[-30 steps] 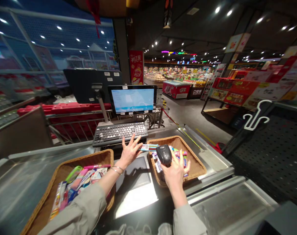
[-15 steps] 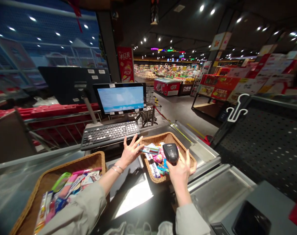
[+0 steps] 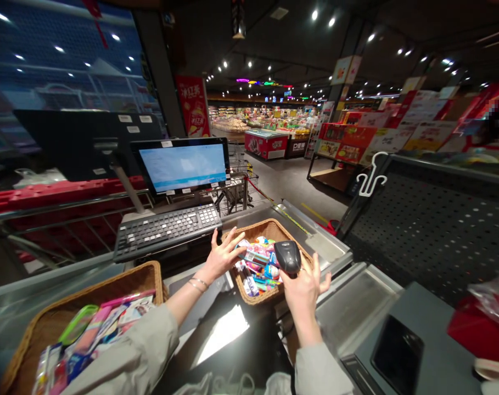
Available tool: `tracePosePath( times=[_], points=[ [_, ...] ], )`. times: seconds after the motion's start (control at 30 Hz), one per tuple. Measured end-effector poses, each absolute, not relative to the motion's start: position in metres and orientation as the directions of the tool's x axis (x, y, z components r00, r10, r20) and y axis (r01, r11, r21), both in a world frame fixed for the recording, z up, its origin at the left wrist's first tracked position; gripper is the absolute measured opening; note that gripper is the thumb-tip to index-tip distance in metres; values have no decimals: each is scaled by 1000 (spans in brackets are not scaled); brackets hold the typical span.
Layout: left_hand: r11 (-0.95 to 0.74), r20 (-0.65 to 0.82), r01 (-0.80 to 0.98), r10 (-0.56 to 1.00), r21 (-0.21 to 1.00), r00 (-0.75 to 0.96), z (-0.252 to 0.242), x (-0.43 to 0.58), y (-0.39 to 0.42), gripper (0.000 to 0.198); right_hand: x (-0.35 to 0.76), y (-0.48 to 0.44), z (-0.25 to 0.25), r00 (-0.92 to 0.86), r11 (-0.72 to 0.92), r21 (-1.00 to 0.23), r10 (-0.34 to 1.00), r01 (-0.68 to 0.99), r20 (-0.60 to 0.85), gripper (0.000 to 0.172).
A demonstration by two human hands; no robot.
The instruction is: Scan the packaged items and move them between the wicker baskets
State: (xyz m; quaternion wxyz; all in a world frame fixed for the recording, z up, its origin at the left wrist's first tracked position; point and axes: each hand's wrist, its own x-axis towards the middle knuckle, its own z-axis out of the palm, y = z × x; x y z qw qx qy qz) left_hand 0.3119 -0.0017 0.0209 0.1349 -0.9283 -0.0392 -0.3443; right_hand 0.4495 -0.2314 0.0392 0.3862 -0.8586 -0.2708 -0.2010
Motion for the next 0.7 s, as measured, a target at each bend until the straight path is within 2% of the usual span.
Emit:
tracePosePath(
  times=[0.1,0.2,0.37,0.7],
  points=[
    [-966,626,151,-15,-211,779,21,325,-10,27,454,-236,35,787,-562,-569,289,600,545,41],
    [-967,609,197,60,-160,791,22,339,-26,31,457,-239,31,797,-571,-575,280,586,535,39],
    [-959,555,265,167,-101,815,29,352,-48,58,458,-243,30,791,-608,-537,283,586,543,41],
    [-918,553,388,284,-79,783,32,321,-29,51,451,-221,34,777,-533,-572,345,624,526,39]
  ],
)
